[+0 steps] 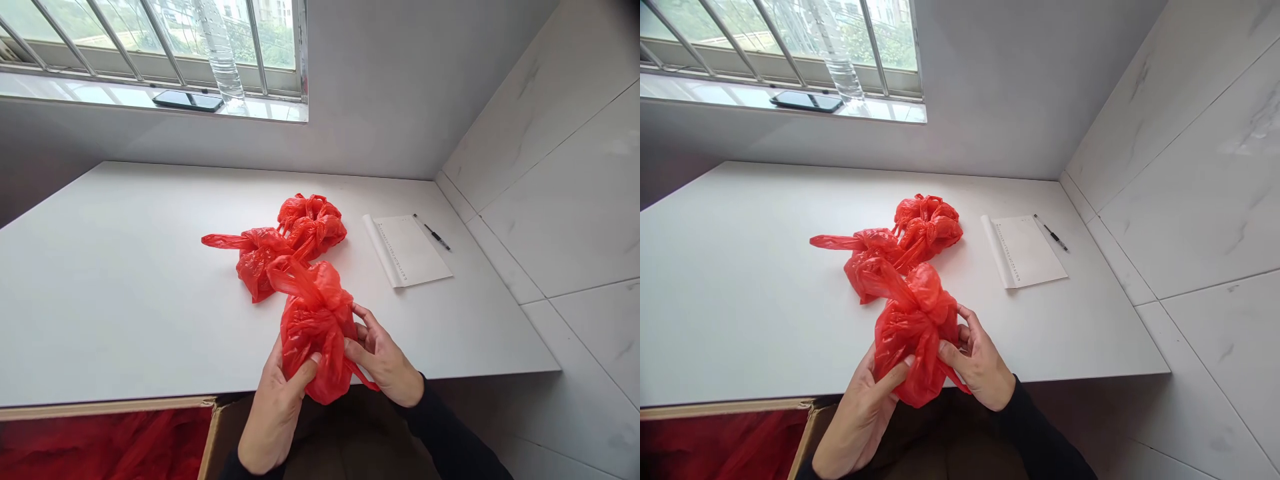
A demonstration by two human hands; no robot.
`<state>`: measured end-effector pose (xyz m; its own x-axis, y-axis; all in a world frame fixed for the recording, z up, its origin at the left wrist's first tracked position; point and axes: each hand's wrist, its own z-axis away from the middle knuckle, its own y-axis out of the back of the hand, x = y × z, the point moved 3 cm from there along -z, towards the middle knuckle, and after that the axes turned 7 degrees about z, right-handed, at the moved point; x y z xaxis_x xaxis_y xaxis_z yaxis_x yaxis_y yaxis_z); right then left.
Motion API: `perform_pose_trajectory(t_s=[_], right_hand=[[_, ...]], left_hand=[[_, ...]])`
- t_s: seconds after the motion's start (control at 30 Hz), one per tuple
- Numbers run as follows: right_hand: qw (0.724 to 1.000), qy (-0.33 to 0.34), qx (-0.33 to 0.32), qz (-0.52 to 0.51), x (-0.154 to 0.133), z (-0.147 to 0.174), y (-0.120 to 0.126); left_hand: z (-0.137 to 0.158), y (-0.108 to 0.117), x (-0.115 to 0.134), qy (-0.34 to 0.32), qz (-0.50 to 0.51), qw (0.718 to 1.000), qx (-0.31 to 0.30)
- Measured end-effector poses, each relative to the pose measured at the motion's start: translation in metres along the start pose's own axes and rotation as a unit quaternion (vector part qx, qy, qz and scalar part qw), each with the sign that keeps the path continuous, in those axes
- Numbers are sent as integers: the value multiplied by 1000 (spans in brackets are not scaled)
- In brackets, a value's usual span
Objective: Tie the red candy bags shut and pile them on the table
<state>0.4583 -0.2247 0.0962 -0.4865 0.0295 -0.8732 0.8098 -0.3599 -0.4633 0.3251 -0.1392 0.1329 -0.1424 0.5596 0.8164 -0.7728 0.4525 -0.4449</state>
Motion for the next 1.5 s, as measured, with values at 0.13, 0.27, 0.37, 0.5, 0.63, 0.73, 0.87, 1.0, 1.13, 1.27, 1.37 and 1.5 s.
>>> perform_pose_trajectory(t_s=[0.13,0.27,0.37,0.5,0.63,0.73,0.87,1.0,1.13,1.27,1.37,1.5], right_hand=[[999,20,21,-25,-4,-1,1],[998,19,41,-35,-3,-1,6],[999,-20,40,16,2,3,9],[997,-42,5,65,7,6,7],[998,-18,26,61,7,1,6],[997,-27,31,58,8,1,6],[998,-26,-14,54,7,7,3],[995,-8,-40,96,4,12,4],[983,9,-75,168,0,16,3],[984,10,-97,150,0,19,2],[991,2,-72,115,2,19,4],[990,-2,-54,131,3,16,2]], left_hand=[[2,5,-6,16,-7,1000,-6],[0,6,-6,21,-2,999,-25],[-4,5,0,-13,11,1000,-12],[-6,5,6,-21,5,999,24],[0,2,4,19,33,999,19],[4,3,1,19,47,999,-4],[4,10,-4,10,11,1000,-25],[2,12,0,57,107,992,-29],[0,11,3,137,203,969,21],[-1,10,0,85,155,983,50],[2,8,-5,44,108,993,35],[3,6,-10,64,83,993,-51]])
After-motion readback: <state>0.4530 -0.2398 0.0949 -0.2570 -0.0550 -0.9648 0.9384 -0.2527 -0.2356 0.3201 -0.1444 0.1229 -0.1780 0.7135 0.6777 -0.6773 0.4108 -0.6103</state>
